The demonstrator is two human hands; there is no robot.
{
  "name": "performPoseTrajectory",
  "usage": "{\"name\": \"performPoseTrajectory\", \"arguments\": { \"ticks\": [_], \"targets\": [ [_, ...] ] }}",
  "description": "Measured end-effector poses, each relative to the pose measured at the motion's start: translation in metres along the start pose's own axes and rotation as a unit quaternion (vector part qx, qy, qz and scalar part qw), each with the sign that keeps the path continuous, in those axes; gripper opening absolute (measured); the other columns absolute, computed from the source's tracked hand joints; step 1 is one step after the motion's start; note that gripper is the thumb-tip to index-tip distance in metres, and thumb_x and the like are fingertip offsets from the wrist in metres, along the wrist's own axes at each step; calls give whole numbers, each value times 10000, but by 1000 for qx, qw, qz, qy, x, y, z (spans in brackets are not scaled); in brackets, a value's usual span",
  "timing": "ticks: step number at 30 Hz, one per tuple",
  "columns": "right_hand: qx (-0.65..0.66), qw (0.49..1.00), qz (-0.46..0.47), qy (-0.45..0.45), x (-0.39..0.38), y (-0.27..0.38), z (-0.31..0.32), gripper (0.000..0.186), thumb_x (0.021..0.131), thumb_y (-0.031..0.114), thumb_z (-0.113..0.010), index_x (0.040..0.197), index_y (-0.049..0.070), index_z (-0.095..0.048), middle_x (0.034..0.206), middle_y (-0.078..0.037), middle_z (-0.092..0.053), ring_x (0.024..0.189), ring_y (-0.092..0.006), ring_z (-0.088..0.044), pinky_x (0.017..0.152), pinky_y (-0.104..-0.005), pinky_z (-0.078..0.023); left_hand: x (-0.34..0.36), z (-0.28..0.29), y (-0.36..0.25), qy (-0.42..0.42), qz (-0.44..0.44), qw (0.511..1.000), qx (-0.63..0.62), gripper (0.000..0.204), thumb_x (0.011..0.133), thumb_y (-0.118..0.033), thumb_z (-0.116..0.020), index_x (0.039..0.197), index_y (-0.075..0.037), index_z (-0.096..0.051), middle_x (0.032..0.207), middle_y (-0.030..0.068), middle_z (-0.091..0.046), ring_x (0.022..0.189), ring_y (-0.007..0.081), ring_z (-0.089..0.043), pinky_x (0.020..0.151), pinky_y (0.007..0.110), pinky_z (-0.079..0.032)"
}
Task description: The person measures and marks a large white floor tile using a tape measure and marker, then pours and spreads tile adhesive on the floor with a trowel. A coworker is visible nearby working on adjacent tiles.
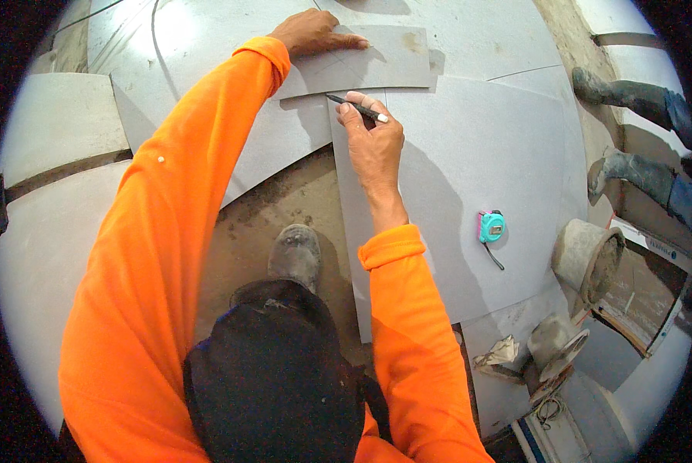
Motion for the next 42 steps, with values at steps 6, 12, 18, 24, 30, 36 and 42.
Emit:
{"name": "performPoseTrajectory", "arguments": {
  "ticks": [6, 12, 18, 24, 30, 36, 42],
  "targets": [
    [11, 1000, 12, -20, 2, 0, 4, 253, 972, 125, -702, 1153, -51, -706, 990, -133, -768, 921, -181, -741, 846, -292, -584, 1, -1, 2, -19, -18, 1000, 9, 1062, 718, -957, -558, 915, 63, -779, 902, 264, -735, 851, 373, -745, 759, 450, -581],
    [14, 1000, 1, 6, 2, 5, 6, 249, 976, 119, -693, 1161, -46, -705, 1010, -152, -769, 950, -195, -748, 861, -299, -590, 2, 0, 1, -6, -10, 1000, 13, 1075, 704, -971, -549, 892, 64, -774, 857, 260, -729, 806, 365, -743, 729, 435, -577],
    [26, 1000, -5, 7, 0, 8, 6, 254, 977, 126, -691, 1169, -40, -706, 1021, -164, -768, 968, -213, -754, 870, -309, -596, 1, -1, 3, -20, -25, 999, 6, 1075, 710, -974, -538, 875, 63, -770, 836, 252, -726, 783, 353, -741, 702, 428, -576],
    [23, 1000, -20, 7, -1, 3, 6, 275, 979, 137, -692, 1188, -43, -696, 1030, -170, -764, 977, -222, -752, 884, -312, -595, -1, 2, -3, -3, -21, 1000, 4, 1074, 714, -975, -530, 873, 59, -774, 848, 252, -731, 781, 345, -745, 686, 438, -579],
    [31, 999, -20, 10, -2, 3, 7, 281, 983, 142, -689, 1192, -46, -692, 1029, -172, -764, 977, -218, -750, 884, -311, -594, -14, 25, -13, 81, 53, 994, -49, 852, 822, -794, -640, 977, 35, -763, 1038, 292, -721, 1002, 418, -688, 866, 494, -528],
    [40, 998, -37, 12, -3, 2, 7, 270, 986, 142, -683, 1187, -38, -697, 1038, -177, -764, 1007, -227, -750, 903, -313, -594, -16, 30, -20, 60, 31, 998, -17, 855, 823, -790, -642, 955, 47, -756, 1017, 300, -717, 980, 429, -683, 858, 497, -524],
    [37, 999, -27, 7, -6, 3, 12, 280, 981, 145, -691, 1195, -36, -698, 1024, -163, -764, 966, -197, -745, 865, -305, -592, -13, 28, -16, 69, 20, 997, -32, 850, 836, -791, -623, 930, 43, -759, 992, 296, -720, 968, 429, -685, 851, 493, -528]
  ]
}}
Point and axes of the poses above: each hand's wrist, its own x-axis towards the middle knuckle, its own z-axis out of the back of the hand, y = z × x, the point moved 3 cm from there along x, towards the middle knuckle
